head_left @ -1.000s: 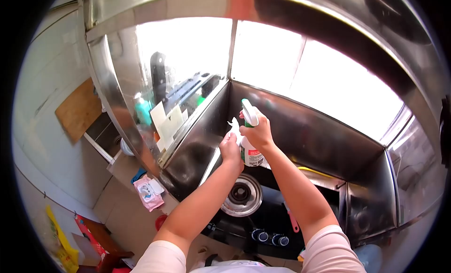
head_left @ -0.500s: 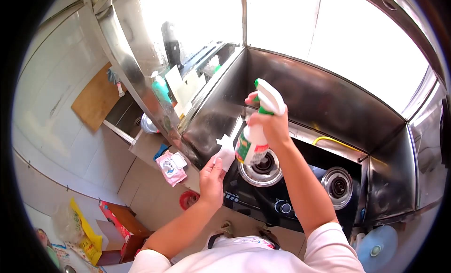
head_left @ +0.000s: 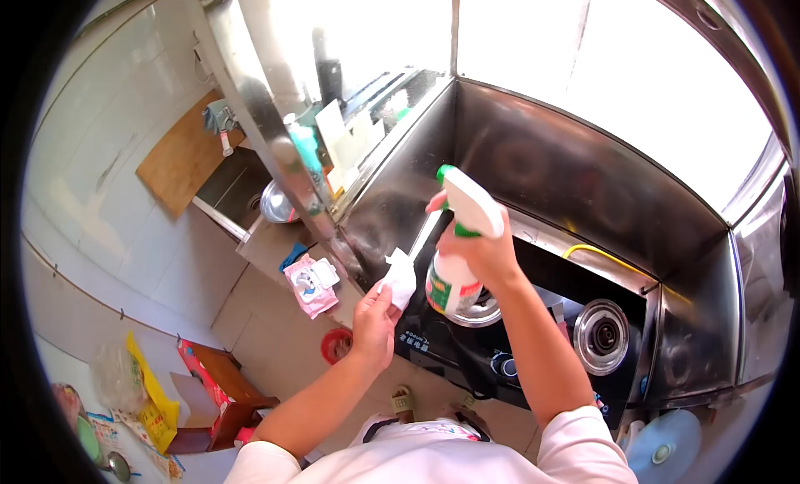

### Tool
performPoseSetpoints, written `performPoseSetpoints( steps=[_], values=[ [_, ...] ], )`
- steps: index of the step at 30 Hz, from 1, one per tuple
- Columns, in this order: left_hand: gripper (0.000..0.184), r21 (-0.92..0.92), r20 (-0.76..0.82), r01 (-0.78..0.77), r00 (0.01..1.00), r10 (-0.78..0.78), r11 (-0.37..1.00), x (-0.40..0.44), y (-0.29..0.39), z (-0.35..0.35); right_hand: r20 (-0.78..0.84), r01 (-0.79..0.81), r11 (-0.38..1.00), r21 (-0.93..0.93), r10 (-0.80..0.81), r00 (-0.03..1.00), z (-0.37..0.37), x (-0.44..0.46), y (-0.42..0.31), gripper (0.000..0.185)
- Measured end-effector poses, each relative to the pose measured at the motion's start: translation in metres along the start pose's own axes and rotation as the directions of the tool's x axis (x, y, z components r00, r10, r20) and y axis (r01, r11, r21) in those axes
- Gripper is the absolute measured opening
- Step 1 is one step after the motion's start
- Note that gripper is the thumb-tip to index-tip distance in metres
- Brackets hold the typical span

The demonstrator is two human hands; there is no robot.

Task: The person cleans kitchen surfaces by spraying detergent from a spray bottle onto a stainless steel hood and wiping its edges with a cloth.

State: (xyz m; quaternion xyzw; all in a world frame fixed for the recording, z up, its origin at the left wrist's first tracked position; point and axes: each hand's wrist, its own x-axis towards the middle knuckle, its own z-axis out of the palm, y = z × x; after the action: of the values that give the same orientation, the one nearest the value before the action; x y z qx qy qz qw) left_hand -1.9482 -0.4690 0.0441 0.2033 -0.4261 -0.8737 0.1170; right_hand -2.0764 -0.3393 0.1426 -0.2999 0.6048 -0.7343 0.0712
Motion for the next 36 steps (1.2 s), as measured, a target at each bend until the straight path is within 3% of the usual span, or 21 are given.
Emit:
performPoseSetpoints(
  steps=[3, 4, 9, 13, 15, 24, 29, 31, 36],
  values=[
    [0.032, -0.013, -0.009, 0.05, 0.999, -0.05, 0.999, -0.007, -0.002, -0.011, 0.11, 0.047, 0.991, -0.129, -0.033, 0.993, 0.016, -0.022, 0.006, 0.04],
    [0.032, -0.008, 0.007, 0.056, 0.998, -0.056, 0.998, -0.008, -0.004, -0.017, 0.1, -0.016, 0.996, -0.083, 0.024, 0.995, 0.025, -0.029, 0.003, 0.036],
    [0.031, -0.025, -0.02, 0.085, 0.996, -0.086, 0.996, -0.026, 0.003, -0.028, 0.199, 0.123, 0.952, -0.281, -0.067, 0.978, 0.055, -0.046, 0.007, 0.032],
    [0.031, 0.036, -0.046, 0.155, 0.987, -0.153, 0.987, -0.037, 0.001, -0.047, 0.184, 0.096, 0.967, -0.235, -0.052, 0.981, 0.062, -0.073, 0.024, 0.039],
    [0.032, 0.056, -0.071, 0.198, 0.978, -0.194, 0.979, -0.045, -0.007, -0.061, 0.145, 0.06, 0.977, -0.207, -0.029, 0.989, 0.064, -0.095, 0.039, 0.043],
    [0.033, 0.056, -0.315, 0.31, 0.908, -0.277, 0.949, -0.066, -0.073, -0.097, 0.03, -0.39, 0.9, -0.197, 0.403, 0.915, 0.041, -0.159, 0.104, 0.038],
    [0.033, -0.027, -0.363, 0.323, 0.879, -0.311, 0.946, -0.053, -0.088, -0.082, 0.008, -0.402, 0.893, -0.2, 0.412, 0.911, 0.028, -0.157, 0.114, 0.037],
    [0.032, -0.084, -0.385, 0.301, 0.869, -0.31, 0.95, -0.041, -0.088, -0.069, -0.047, -0.34, 0.916, -0.213, 0.338, 0.94, 0.024, -0.152, 0.118, 0.03],
    [0.029, -0.104, -0.282, 0.212, 0.93, -0.233, 0.972, 0.006, -0.078, -0.027, -0.14, -0.259, 0.951, -0.168, 0.236, 0.961, 0.013, -0.1, 0.115, 0.025]
  ],
)
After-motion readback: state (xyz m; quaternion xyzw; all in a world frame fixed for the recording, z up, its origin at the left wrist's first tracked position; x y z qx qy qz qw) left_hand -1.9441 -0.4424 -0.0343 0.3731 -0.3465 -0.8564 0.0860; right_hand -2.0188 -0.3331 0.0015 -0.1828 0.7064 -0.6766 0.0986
